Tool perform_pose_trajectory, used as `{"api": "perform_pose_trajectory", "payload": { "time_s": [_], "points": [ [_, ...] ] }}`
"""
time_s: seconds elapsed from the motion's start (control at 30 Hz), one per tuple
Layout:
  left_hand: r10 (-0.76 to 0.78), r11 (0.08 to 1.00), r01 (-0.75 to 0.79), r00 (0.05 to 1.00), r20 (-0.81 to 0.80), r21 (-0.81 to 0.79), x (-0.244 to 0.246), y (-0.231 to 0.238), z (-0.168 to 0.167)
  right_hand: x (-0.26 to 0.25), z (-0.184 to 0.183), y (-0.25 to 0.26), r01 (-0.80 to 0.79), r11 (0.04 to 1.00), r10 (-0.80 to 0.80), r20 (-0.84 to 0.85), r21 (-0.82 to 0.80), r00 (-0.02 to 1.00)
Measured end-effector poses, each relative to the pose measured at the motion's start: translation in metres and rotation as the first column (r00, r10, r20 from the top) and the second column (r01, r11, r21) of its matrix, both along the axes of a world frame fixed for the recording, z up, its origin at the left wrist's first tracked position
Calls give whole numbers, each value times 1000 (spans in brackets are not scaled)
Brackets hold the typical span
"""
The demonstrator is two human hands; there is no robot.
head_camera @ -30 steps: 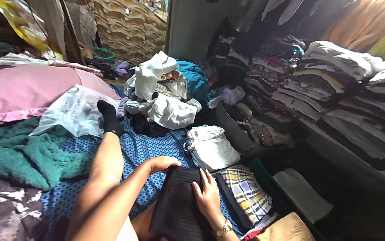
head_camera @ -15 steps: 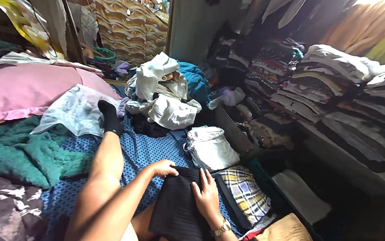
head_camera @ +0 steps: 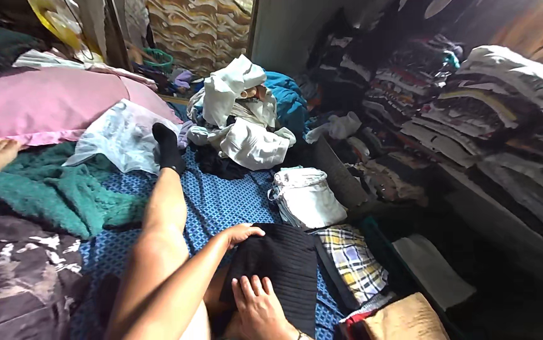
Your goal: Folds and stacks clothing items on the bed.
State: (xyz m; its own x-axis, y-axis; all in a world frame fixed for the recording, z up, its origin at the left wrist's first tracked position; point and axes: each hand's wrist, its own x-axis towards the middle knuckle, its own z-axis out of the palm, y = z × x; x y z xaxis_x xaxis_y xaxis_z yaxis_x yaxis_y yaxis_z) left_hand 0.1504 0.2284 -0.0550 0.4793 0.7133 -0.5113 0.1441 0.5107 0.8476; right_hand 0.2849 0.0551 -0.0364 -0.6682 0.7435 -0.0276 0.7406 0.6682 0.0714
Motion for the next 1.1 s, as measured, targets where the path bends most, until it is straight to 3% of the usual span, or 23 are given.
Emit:
{"api": "perform_pose_trajectory", "payload": {
  "time_s": [0.13, 0.3, 0.5, 0.7, 0.9, 1.1],
  "points": [
    [28, 999, -29, 1000, -8, -24, -1, 3, 1, -17, -9, 3, -56, 988, 39, 117, 142, 992],
    [80, 995, -84, 995, 60, 56, -3, 7, -2, -31, -7, 9, 19, 996, 1, 220, -91, 975],
    [88, 982, -101, 993, 82, 161, -8, 5, 1, -37, -4, 12, 46, 956, 21, 227, -289, 974],
    [147, 959, -178, 978, 147, 222, -8, 5, -4, -42, 0, 12, 88, 932, -2, 237, -352, 971],
    [64, 927, -75, 997, 42, 368, -13, 7, -2, -43, 6, 13, 125, 881, -19, 229, -457, 973],
    [48, 935, -72, 996, 78, 346, -22, 7, 3, -42, 9, 12, 117, 879, -4, 239, -462, 971]
  ]
}}
